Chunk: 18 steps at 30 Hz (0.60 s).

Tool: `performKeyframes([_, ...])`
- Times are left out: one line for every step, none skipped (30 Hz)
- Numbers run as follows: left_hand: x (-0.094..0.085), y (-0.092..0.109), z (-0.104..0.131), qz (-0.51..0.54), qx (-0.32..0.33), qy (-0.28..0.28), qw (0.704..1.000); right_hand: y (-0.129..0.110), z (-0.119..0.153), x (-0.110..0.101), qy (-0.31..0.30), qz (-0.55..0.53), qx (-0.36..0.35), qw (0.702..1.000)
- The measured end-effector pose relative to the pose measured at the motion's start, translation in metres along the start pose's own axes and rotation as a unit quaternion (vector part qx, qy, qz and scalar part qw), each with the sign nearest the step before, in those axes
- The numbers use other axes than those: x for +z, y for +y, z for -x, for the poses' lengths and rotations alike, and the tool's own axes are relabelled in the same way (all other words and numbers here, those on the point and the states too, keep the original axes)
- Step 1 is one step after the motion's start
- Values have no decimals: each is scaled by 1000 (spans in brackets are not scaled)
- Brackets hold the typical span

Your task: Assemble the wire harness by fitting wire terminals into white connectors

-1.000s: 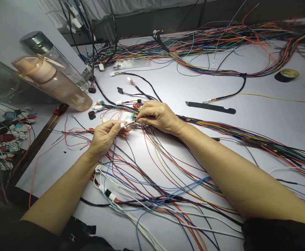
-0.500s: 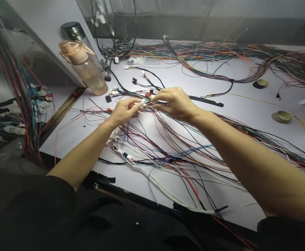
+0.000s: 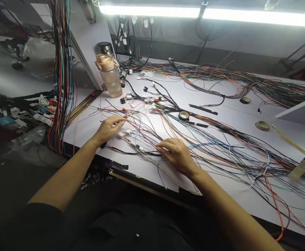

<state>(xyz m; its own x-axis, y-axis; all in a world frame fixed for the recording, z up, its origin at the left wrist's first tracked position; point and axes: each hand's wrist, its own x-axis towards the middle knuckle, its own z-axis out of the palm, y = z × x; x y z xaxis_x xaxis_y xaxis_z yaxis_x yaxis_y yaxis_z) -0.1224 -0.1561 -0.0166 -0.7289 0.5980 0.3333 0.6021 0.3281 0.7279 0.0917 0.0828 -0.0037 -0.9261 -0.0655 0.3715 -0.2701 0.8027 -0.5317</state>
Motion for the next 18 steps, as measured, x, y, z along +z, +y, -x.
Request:
performKeyframes([-1, -2, 5, -8, 11, -6, 1000, -6, 3, 5, 7, -6, 7, 1000])
performKeyframes([-1, -3, 9, -14, 22, -10, 1000, -11, 6, 10, 14, -12, 13, 1000])
performKeyframes([-1, -5, 11, -21, 28, -14, 999, -15, 8, 14, 23, -17, 18, 999])
performKeyframes([-2, -6, 13, -29, 31, -19, 999, -19, 8, 18, 33, -19, 22, 999])
performKeyframes([-2, -8, 13, -38, 32, -26, 998, -22, 9, 21, 40, -20, 24, 999])
performKeyframes([-2, -9, 14, -49, 30, -35, 998, -25, 8, 24, 45, -19, 27, 998])
performKeyframes([-2, -10, 14, -62, 28, -46, 997, -26, 7, 26, 50, -18, 28, 998])
performKeyframes([-2, -10, 14, -75, 25, -57, 995, -27, 6, 28, 57, -17, 30, 998])
performKeyframes([-1, -10, 14, -88, 22, -69, 994, -27, 4, 30, 62, -18, 32, 997])
performKeyframes([-1, -9, 14, -101, 18, -81, 991, -27, 3, 31, 69, -18, 36, 997])
performKeyframes([0, -8, 14, -113, 13, -92, 989, -27, 2, 32, 75, -18, 39, 996])
performKeyframes([1, -6, 15, -122, 9, -104, 987, -27, 1, 33, 81, -17, 43, 996])
performKeyframes([2, -4, 15, -128, 7, -116, 985, -27, 0, 34, 86, -15, 44, 995])
performKeyframes([3, -3, 16, -131, 8, -128, 983, -27, 0, 35, 90, -12, 44, 995])
performKeyframes([4, -1, 16, -132, 11, -139, 981, -27, 1, 37, 94, -8, 42, 995])
performKeyframes([4, 0, 17, -132, 14, -148, 980, -27, 1, 38, 97, -4, 41, 994])
performKeyframes([4, 1, 17, -132, 17, -156, 979, -27, 2, 39, 100, 1, 39, 994])
performKeyframes([4, 1, 16, -131, 17, -163, 978, -27, 4, 40, 103, 5, 36, 994])
